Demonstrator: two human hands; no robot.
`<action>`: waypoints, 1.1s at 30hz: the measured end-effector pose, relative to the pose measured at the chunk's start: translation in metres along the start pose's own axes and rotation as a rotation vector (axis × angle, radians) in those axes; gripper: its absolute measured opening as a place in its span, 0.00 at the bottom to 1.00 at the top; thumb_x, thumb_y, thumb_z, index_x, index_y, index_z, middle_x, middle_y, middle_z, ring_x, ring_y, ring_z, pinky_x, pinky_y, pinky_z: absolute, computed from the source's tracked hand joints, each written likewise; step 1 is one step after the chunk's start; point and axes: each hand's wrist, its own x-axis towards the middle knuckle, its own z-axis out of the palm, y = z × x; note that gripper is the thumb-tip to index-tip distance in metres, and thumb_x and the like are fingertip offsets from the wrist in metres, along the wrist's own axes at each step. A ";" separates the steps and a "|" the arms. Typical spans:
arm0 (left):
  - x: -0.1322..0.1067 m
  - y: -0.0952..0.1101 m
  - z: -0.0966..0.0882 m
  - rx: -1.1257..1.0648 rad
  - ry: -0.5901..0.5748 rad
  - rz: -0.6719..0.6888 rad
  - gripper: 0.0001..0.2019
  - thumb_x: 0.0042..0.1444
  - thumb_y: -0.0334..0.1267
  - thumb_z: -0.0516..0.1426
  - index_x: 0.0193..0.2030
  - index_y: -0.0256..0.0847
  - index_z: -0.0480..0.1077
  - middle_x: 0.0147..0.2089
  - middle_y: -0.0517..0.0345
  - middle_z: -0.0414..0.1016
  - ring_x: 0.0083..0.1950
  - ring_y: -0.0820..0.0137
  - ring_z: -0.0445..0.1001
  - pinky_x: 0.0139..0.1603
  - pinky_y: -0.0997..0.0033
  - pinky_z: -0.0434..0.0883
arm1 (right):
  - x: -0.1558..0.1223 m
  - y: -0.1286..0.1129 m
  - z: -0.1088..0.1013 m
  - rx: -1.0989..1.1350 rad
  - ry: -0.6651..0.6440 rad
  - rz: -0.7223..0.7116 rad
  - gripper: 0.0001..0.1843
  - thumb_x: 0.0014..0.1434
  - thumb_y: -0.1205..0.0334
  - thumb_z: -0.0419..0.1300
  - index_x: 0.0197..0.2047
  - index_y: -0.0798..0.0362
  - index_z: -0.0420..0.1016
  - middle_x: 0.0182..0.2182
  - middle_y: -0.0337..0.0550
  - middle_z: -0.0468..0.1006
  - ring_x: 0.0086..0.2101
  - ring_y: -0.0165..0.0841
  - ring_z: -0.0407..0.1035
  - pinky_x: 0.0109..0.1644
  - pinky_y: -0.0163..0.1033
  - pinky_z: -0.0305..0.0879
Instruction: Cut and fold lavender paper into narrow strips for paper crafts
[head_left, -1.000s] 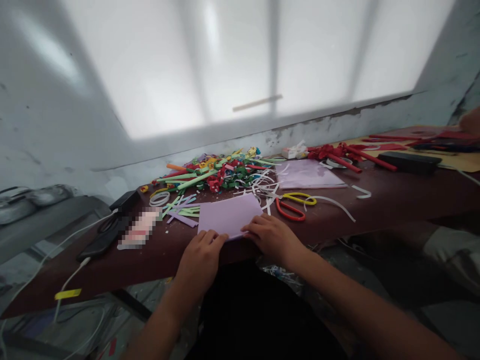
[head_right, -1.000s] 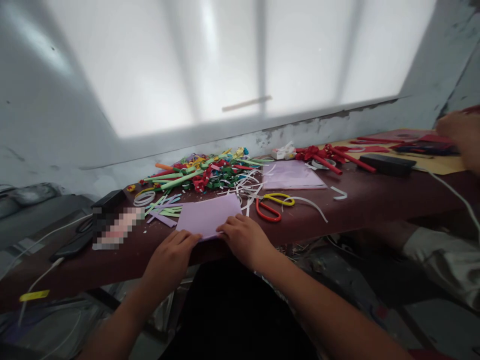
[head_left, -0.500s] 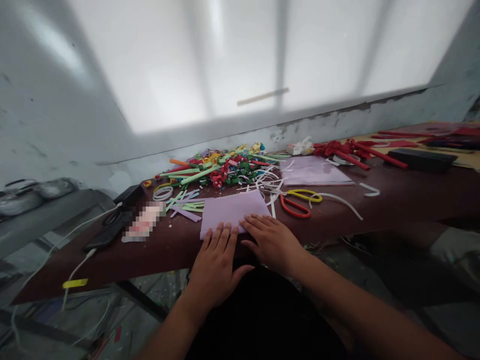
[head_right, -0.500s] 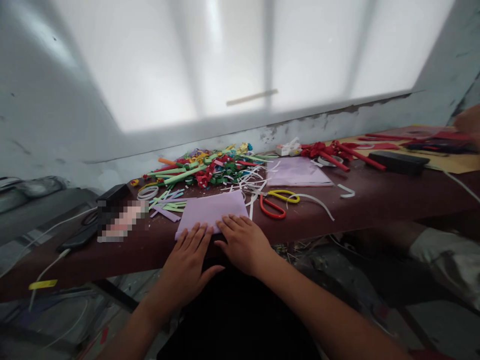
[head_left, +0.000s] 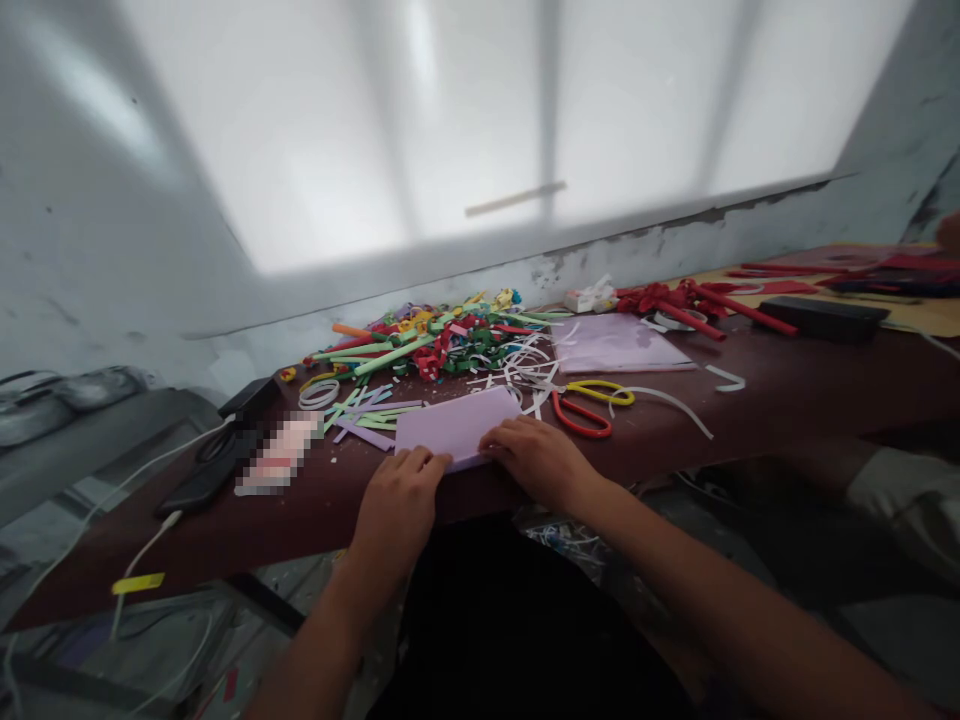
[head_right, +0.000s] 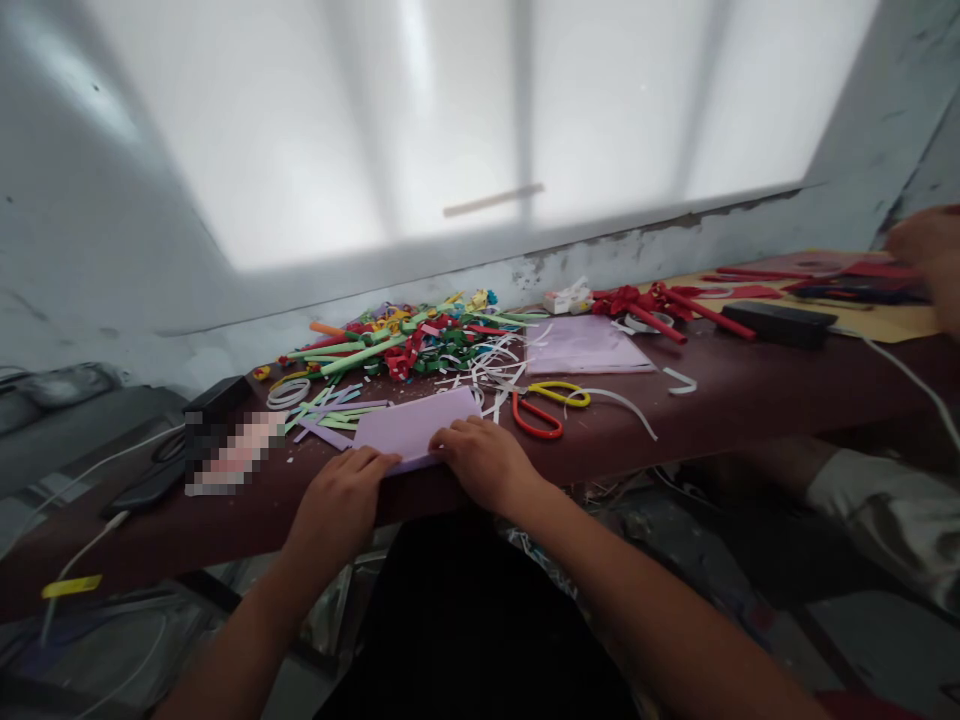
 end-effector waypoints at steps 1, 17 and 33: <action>0.000 0.003 0.001 0.005 -0.002 0.002 0.22 0.60 0.20 0.48 0.52 0.40 0.77 0.45 0.49 0.82 0.45 0.58 0.79 0.48 0.56 0.75 | 0.002 0.001 0.000 -0.003 0.002 0.012 0.08 0.72 0.67 0.61 0.47 0.51 0.83 0.41 0.43 0.81 0.45 0.37 0.74 0.54 0.40 0.68; -0.017 0.033 0.019 0.050 -0.030 -0.089 0.38 0.63 0.61 0.55 0.67 0.29 0.65 0.66 0.33 0.72 0.66 0.45 0.70 0.65 0.43 0.67 | -0.010 0.002 0.013 -0.010 -0.054 -0.111 0.20 0.71 0.62 0.61 0.64 0.56 0.74 0.58 0.55 0.74 0.57 0.47 0.68 0.63 0.52 0.64; -0.002 0.020 0.014 0.058 -0.103 -0.042 0.25 0.69 0.42 0.53 0.66 0.27 0.67 0.64 0.35 0.74 0.65 0.50 0.72 0.67 0.48 0.67 | 0.005 0.003 0.007 -0.027 0.011 0.058 0.09 0.72 0.62 0.61 0.47 0.50 0.84 0.43 0.47 0.80 0.44 0.39 0.74 0.54 0.43 0.68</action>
